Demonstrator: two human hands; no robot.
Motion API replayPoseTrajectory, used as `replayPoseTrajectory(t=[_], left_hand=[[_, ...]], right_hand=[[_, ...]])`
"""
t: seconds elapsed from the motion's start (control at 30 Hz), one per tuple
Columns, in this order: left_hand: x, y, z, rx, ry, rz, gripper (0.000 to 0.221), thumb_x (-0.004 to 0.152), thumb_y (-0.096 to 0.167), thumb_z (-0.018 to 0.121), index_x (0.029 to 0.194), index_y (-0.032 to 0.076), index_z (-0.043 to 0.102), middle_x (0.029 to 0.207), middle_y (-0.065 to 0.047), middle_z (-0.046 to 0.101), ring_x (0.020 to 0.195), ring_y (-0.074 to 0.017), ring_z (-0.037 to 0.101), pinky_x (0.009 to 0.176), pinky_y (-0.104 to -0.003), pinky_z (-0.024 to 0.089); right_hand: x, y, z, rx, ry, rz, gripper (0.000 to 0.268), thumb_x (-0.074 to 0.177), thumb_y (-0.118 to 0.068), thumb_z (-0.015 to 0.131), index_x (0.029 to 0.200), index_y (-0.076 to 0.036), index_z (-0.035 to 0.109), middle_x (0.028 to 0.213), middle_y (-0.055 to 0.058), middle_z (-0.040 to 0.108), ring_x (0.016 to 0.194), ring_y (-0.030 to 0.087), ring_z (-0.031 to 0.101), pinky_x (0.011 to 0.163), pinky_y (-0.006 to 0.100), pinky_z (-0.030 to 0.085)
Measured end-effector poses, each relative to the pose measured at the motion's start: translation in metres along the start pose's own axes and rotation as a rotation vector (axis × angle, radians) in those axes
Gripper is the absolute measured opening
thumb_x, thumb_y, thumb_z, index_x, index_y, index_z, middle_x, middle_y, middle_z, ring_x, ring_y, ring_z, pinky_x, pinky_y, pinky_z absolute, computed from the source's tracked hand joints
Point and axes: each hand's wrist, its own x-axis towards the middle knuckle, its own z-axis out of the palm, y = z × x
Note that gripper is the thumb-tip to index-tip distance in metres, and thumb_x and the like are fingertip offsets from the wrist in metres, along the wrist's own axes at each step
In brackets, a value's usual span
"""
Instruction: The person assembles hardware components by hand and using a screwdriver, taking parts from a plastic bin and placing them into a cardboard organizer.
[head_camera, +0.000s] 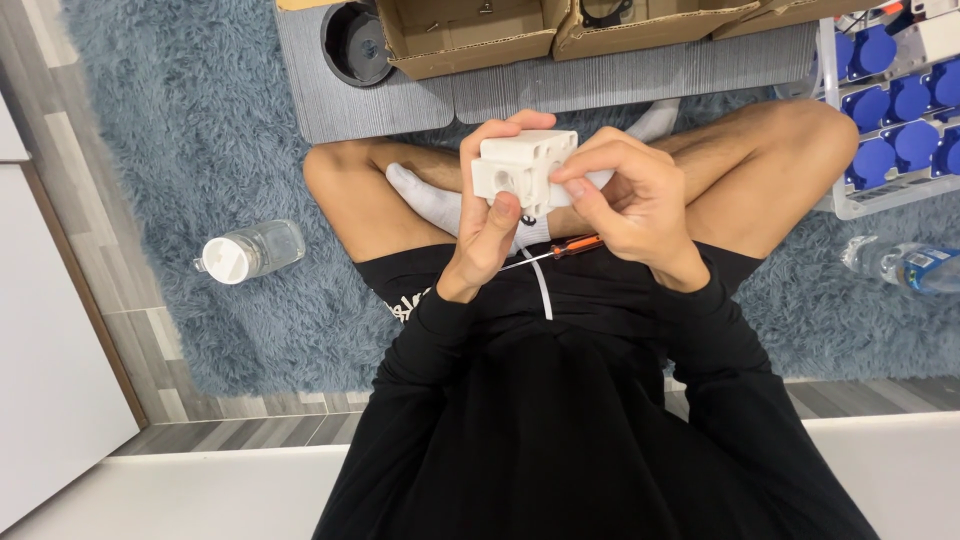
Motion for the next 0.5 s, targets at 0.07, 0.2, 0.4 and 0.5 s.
replayPoseTrajectory(t=[0.07, 0.2, 0.4, 0.5], left_hand=[[0.0, 0.0003, 0.0003, 0.01, 0.004, -0.003, 0.062, 0.116, 0.05, 0.055, 0.156, 0.009, 0.032, 0.16, -0.026, 0.046, 0.143, -0.0289, 0.057, 0.122, -0.049, 0.048], [0.0004, 0.0006, -0.0004, 0.032, 0.003, -0.003, 0.062, 0.116, 0.05, 0.055, 0.157, 0.009, 0.032, 0.16, -0.026, 0.046, 0.144, -0.0291, 0.056, 0.122, -0.05, 0.047], [-0.0006, -0.0041, -0.0014, 0.021, 0.009, 0.0, 0.061, 0.117, 0.049, 0.055, 0.156, 0.009, 0.032, 0.16, -0.027, 0.046, 0.144, -0.0301, 0.057, 0.122, -0.05, 0.048], [-0.0019, -0.003, 0.0, 0.012, 0.013, -0.006, 0.062, 0.116, 0.051, 0.056, 0.156, 0.009, 0.032, 0.16, -0.026, 0.046, 0.143, -0.0296, 0.057, 0.122, -0.05, 0.048]], right_hand=[[0.0002, 0.0014, -0.0008, -0.026, -0.006, -0.016, 0.007, 0.104, 0.003, 0.076, 0.108, 0.005, 0.081, 0.091, 0.017, 0.072, 0.065, 0.015, 0.06, 0.058, 0.03, 0.05], [0.001, 0.0001, -0.0008, -0.044, -0.01, -0.014, 0.007, 0.103, 0.005, 0.076, 0.107, 0.005, 0.082, 0.091, 0.018, 0.074, 0.064, 0.017, 0.062, 0.057, 0.03, 0.049], [0.0013, 0.0031, -0.0019, -0.01, -0.01, -0.007, 0.007, 0.104, 0.005, 0.075, 0.107, 0.005, 0.081, 0.091, 0.018, 0.073, 0.063, 0.014, 0.061, 0.056, 0.029, 0.049], [0.0001, 0.0033, -0.0011, -0.001, -0.007, -0.008, 0.007, 0.103, 0.005, 0.076, 0.107, 0.005, 0.082, 0.09, 0.017, 0.073, 0.06, 0.013, 0.059, 0.054, 0.028, 0.049]])
